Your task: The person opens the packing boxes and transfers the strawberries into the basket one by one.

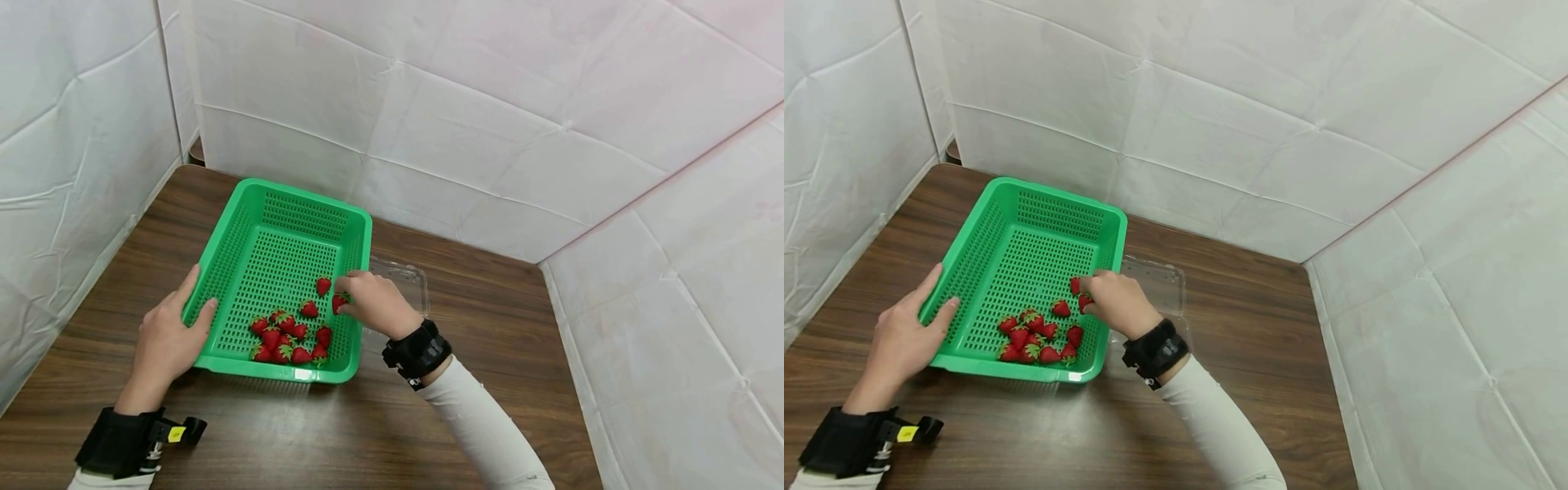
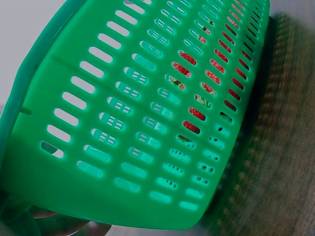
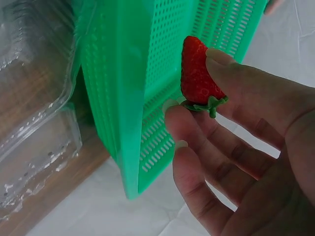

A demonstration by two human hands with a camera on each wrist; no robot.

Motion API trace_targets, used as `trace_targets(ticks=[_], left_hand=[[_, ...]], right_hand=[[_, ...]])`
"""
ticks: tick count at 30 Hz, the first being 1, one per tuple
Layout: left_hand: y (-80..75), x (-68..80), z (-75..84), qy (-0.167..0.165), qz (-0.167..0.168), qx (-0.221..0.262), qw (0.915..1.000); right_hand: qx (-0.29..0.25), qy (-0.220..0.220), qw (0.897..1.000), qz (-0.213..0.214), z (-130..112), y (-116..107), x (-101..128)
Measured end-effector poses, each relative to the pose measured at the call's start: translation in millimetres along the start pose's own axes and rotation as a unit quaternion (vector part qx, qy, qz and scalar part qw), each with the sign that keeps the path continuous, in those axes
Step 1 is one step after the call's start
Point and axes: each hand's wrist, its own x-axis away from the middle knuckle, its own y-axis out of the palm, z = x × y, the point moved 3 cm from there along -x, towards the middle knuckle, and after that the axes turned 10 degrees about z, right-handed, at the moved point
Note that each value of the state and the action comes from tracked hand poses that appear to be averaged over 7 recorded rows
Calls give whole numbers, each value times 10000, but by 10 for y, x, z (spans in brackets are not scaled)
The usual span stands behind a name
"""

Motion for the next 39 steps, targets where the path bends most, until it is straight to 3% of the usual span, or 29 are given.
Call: trace_targets(ticks=[8, 16, 23, 29, 39], left_hand=[[7, 0, -6, -68, -59, -9, 10000], [-6, 4, -9, -121, -104, -37, 9999], [1, 9, -1, -121, -164, -32, 9998], [1, 11, 5, -115, -179, -36, 9998], [-7, 12, 9, -120, -192, -52, 9997]], right_hand=[[521, -375, 9979, -114, -177, 71, -193], [1017, -650, 9911, -561, -446, 122, -387], [1125, -941, 9867, -697, -499, 254, -494], [1116, -967, 9849, -905, -532, 314, -597], [1677, -944, 9745, -1157, -602, 420, -665]])
